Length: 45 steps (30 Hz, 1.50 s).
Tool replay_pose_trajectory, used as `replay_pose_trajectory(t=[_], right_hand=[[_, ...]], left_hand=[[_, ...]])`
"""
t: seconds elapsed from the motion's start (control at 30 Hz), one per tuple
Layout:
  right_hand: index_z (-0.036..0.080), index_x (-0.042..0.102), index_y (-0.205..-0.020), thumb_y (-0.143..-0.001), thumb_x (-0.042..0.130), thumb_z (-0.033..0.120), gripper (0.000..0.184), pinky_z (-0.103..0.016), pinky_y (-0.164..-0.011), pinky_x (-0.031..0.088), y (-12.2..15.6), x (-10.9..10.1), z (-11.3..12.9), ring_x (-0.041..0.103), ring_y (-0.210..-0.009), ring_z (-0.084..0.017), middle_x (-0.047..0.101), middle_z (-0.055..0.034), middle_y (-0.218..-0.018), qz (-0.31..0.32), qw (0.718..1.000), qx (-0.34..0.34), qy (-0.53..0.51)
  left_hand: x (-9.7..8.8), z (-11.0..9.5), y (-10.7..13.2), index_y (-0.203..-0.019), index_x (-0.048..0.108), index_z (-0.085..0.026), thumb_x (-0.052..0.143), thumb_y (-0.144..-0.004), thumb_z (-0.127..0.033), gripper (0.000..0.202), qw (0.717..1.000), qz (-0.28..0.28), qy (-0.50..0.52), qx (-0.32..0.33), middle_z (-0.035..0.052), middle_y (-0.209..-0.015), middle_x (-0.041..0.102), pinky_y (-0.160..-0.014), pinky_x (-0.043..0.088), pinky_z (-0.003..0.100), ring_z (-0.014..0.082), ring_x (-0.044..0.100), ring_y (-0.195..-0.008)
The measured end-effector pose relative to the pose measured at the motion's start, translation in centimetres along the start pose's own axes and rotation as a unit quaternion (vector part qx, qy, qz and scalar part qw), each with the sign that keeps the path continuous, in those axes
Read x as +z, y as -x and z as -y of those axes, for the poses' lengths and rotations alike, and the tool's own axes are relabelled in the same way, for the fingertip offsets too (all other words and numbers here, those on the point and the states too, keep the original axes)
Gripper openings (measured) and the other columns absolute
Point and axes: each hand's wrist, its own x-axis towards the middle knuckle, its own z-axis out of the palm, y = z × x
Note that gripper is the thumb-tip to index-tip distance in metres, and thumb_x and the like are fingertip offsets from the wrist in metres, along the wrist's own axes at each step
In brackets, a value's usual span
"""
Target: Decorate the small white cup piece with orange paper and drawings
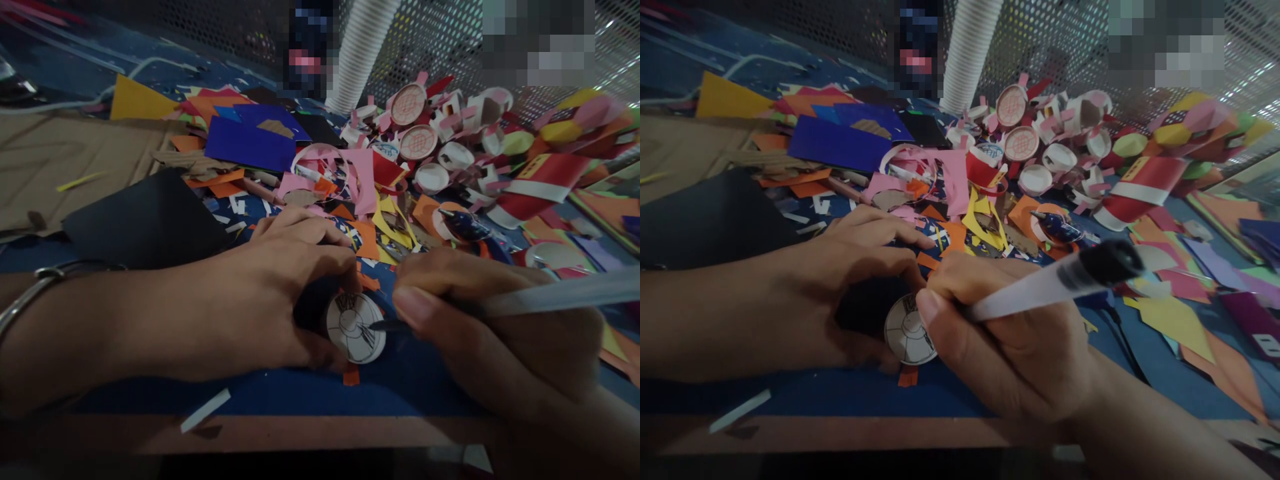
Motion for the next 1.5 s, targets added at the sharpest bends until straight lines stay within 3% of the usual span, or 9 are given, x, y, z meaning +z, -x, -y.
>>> replay_pose_trajectory(t=[0.13, 0.4, 0.47, 0.6, 0.87, 1.03, 1.5], right_hand=[[0.024, 0.056, -0.083, -0.093, 0.054, 0.007, 0.02, -0.029, -0.046, 0.045, -0.22, 0.14, -0.05, 0.055, -0.052, -0.012, 0.059, 0.0017, -0.066, -0.012, 1.0, 0.005, -0.004], [0.023, 0.054, -0.081, -0.094, 0.056, 0.009, 0.019, -0.025, -0.055, 0.048, -0.32, 0.47, -0.15, 0.06, -0.06, -0.01, 0.062, 0.0023, -0.071, -0.014, 1.0, -0.001, 0.01], [0.022, 0.056, -0.082, -0.095, 0.056, 0.01, 0.018, -0.024, -0.056, 0.048, -0.29, 0.47, -0.21, 0.06, -0.06, -0.009, 0.063, 0.0018, -0.072, -0.013, 1.0, 0.0, 0.012], [0.021, 0.057, -0.083, -0.096, 0.055, 0.011, 0.016, -0.023, -0.057, 0.048, -0.17, 0.35, -0.18, 0.058, -0.06, -0.008, 0.063, 0.0017, -0.071, -0.006, 1.0, -0.002, 0.017], [0.023, 0.054, -0.076, -0.094, 0.055, 0.011, 0.022, -0.026, -0.049, 0.046, -0.29, 0.13, -0.21, 0.055, -0.053, -0.01, 0.059, 0.0023, -0.066, -0.005, 1.0, 0.002, 0.012], [0.023, 0.054, -0.076, -0.093, 0.055, 0.008, 0.023, -0.026, -0.045, 0.043, -0.32, -0.04, -0.33, 0.057, -0.054, -0.011, 0.059, 0.0012, -0.066, -0.01, 1.0, -0.003, 0.008], [0.022, 0.059, -0.081, -0.089, 0.057, 0.004, 0.021, -0.027, -0.045, 0.046, 0.18, -0.05, -0.07, 0.056, -0.051, -0.012, 0.058, 0.0012, -0.063, -0.032, 0.999, 0.001, -0.011]], left_hand=[[-0.05, -0.09, 0.01, -0.099, 0.074, -0.026, 0.093, -0.067, -0.047, 0.043, 1.0, 0.012, 0.012, -0.006, 0.0055, -0.114, 0.059, -0.094, 0.047, 0.049, 0.0327, 0.048, -0.116], [-0.07, -0.05, 0.27, -0.105, 0.074, -0.028, 0.093, -0.068, -0.048, 0.046, 1.0, 0.0, 0.001, 0.001, 0.0066, -0.12, 0.058, -0.103, 0.044, 0.055, 0.0341, 0.048, -0.12], [-0.15, -0.18, 0.19, -0.104, 0.075, -0.025, 0.091, -0.071, -0.038, 0.039, 1.0, 0.021, 0.001, -0.021, 0.0077, -0.119, 0.059, -0.101, 0.046, 0.054, 0.0342, 0.047, -0.121], [-0.18, -0.22, 0.04, -0.105, 0.074, -0.026, 0.093, -0.066, -0.047, 0.048, 1.0, 0.002, 0.005, 0.005, 0.0065, -0.12, 0.059, -0.102, 0.046, 0.053, 0.0342, 0.048, -0.121], [-0.4, -0.44, 0.0, -0.1, 0.075, -0.025, 0.093, -0.068, -0.039, 0.039, 0.999, 0.023, 0.017, -0.02, 0.0065, -0.115, 0.059, -0.098, 0.047, 0.053, 0.0335, 0.049, -0.118], [-0.09, -0.06, -0.1, -0.099, 0.074, -0.028, 0.093, -0.066, -0.047, 0.043, 1.0, 0.007, 0.02, -0.016, 0.005, -0.115, 0.06, -0.095, 0.048, 0.049, 0.0324, 0.051, -0.116], [-0.1, 0.15, 0.12, -0.1, 0.073, -0.029, 0.093, -0.067, -0.045, 0.042, 1.0, 0.001, 0.014, 0.002, 0.0048, -0.113, 0.059, -0.09, 0.049, 0.047, 0.0322, 0.047, -0.115]])
